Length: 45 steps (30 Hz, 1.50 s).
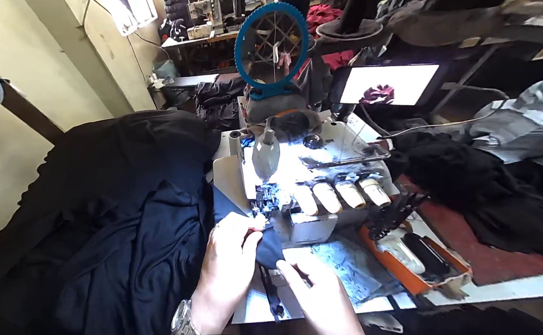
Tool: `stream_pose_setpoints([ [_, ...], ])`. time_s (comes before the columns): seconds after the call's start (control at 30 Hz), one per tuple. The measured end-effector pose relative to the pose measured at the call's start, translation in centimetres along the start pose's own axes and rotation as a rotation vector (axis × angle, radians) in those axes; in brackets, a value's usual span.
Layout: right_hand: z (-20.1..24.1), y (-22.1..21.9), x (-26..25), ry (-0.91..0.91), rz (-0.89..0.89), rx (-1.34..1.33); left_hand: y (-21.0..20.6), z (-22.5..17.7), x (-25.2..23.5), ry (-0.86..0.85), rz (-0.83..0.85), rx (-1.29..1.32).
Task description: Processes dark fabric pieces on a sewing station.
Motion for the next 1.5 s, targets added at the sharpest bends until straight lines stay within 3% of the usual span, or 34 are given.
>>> stream_pose_setpoints([
  [0.17,-0.4,0.2,1.1,-0.067,0.082,-0.117,0.1,-0.7,0.9,0.011,0.01,-0.078],
  [0.3,-0.7,-0.4,1.6,-0.184,0.037,-0.253,-0.6,-3.1,2.1,-0.198,-0.114,-0.48],
  [0.4,-0.6,-0.7,1.4,-0.221,0.012,-0.376,-1.4,-5.2,3.2,-0.1,-0.079,-0.697],
  [0.57,0.5,-1.0,-0.1,-0.063,-0.016,-0.28,-1.6,-3.5,3.8,-0.071,-0.109,-0.495],
  [0.73,0.8,-1.1,-0.4,0.123,0.01,-0.103,-0.1,-2.4,3.1,-0.067,-0.026,-0.349],
  [0.87,1.1,-1.1,-1.3,0.21,-0.007,0.04,0.7,-1.3,-0.3,0.048,0.157,-0.301],
  [0.97,1.4,-1.0,-1.5,0.206,0.015,0.078,1.6,-0.7,-4.7,0.23,0.307,-0.311],
  [1.07,1.8,-0.9,-1.3,0.16,0.06,0.053,0.7,0.9,-7.1,0.276,0.189,-0.371],
  [1.13,1.9,-0.8,-1.2,0.141,0.068,0.034,0.1,2.1,-7.3,0.274,0.054,-0.25],
  [1.3,2.4,-0.1,-1.3,0.128,0.089,0.08,1.4,2.8,-3.2,0.28,-0.292,0.024],
  [1.37,2.9,-0.3,-1.5,0.151,0.077,0.086,1.8,1.7,-0.6,0.18,-0.416,0.068],
  [1.5,3.3,-1.7,-2.1,0.287,0.108,-0.036,1.8,-1.5,3.9,0.052,-0.373,0.117],
])
Point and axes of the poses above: each hand's wrist, its own x-axis away from the middle knuckle, its own y-axis out of the back of the hand, z = x × y, the point moved 2 cm from there along -x, towards the middle knuckle, and after that the axes turned 6 degrees about -x, right-handed, at the moved point
